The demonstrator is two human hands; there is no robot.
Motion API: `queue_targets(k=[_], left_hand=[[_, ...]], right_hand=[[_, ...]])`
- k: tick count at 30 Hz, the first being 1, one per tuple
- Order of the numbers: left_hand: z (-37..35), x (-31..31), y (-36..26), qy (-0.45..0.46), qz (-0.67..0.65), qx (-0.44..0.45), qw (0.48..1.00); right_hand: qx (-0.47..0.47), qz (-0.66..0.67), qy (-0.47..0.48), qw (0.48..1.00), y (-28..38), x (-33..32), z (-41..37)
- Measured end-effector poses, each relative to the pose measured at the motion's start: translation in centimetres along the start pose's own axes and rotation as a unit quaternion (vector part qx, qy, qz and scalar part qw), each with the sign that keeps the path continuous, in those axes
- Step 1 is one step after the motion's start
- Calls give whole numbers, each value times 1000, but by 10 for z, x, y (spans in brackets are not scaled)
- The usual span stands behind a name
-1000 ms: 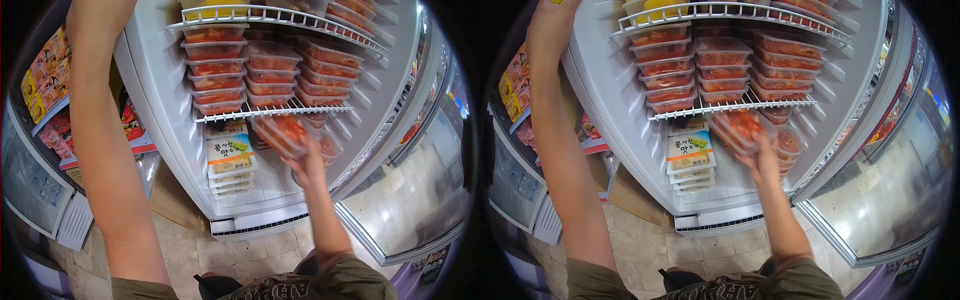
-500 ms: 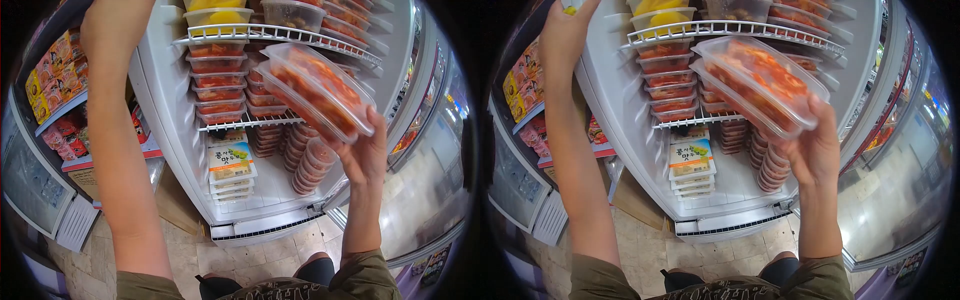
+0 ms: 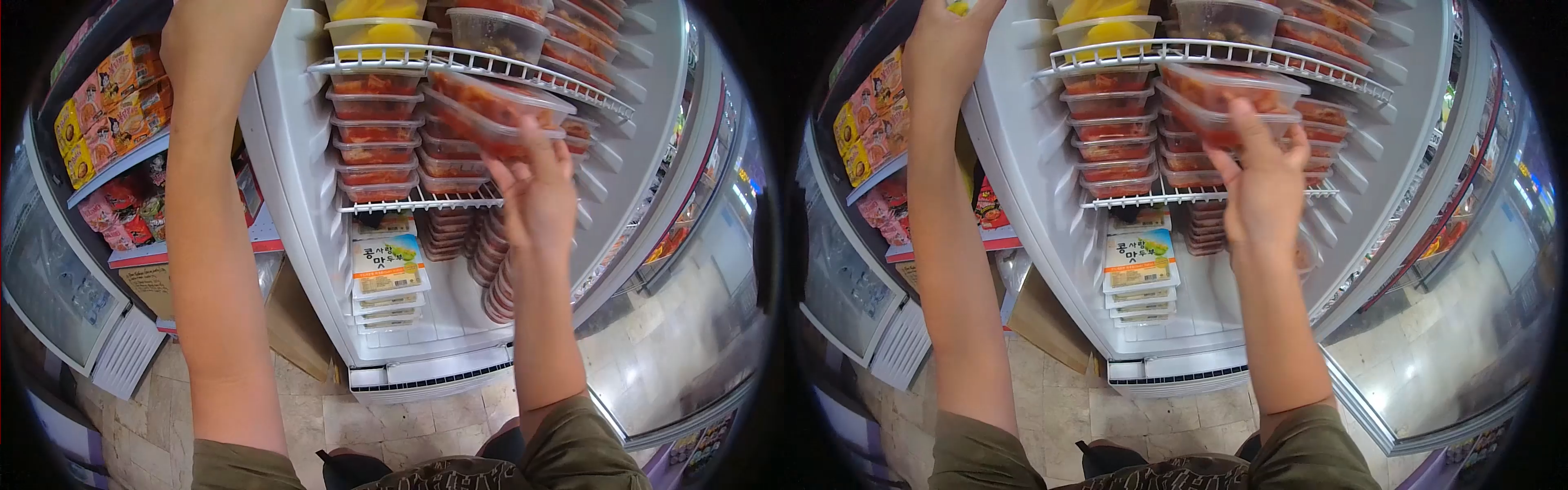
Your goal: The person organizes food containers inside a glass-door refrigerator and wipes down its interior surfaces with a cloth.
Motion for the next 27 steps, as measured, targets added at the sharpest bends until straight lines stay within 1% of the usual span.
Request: queue_targets(k=[2,3,5,6,7,8,9,11,12,13,14,15,16,17,19,20,21,22,23,24,26,27], left_hand=[[0,0,0,-1,5,4,1000],[0,0,-1,0,12,9,1000],[0,0,-3,-3,19,13,1000],[-1,0,-3,-7,28,14,999],[-1,3,0,-1,28,14,1000],[-1,5,3,-8,-1,18,1000],[-1,5,3,-16,-31,22,999],[-6,-2,-5,-4,-12,29,1000],[-2,-6,-8,6,0,32,999],[2,-11,-10,16,11,36,999],[15,-11,0,104,-72,-31,991],[12,-3,6,153,-113,-65,980],[8,6,12,198,-150,-102,963],[1,3,4,97,-86,15,991],[-6,5,-2,1,-8,116,993],[-10,6,-5,-55,35,160,985],[-5,7,0,-36,14,141,989],[-4,5,0,-25,3,131,991],[-3,4,1,-14,-7,122,992],[-7,2,-4,21,-41,129,991],[-8,4,0,52,-76,136,986],[-6,1,3,18,-47,176,983]], right_hand=[[-79,-31,6,996,-9,6,-5],[-82,-30,3,996,-13,11,-5],[-95,-82,-25,992,-20,16,0],[-94,-83,-29,992,-28,11,14],[-105,-233,-63,965,-39,-2,33],[-114,-378,-96,914,-44,-13,47],[-114,-380,-98,913,-46,-18,54],[-150,-472,-48,867,-46,-15,65],[-148,-475,-49,866,-46,-18,65],[-189,-500,-45,844,-41,-19,62],[-229,-524,-42,819,-38,-20,58],[-221,-528,-43,819,-38,-29,54],[-227,-482,-9,846,-39,-36,45],[-233,-435,25,870,-40,-42,33],[-176,-465,98,862,-57,-61,-7],[-35,-447,127,885,-101,-101,-13],[109,-419,153,888,-151,-144,-18],[228,-375,115,891,-176,-169,-23],[344,-325,73,878,-197,-187,-33],[347,-325,73,877,-211,-196,-31],[387,-224,-75,891,-236,-216,-17],[385,-224,-74,892,-249,-215,-6]])
Point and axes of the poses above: each hand's wrist, its own z-axis towards the middle knuckle, its own x-axis out of the palm, y = z × x, the point moved 6 cm from there along z, towards the middle knuckle, and after that the axes turned 4 degrees about -x, right-handed, at the moved point
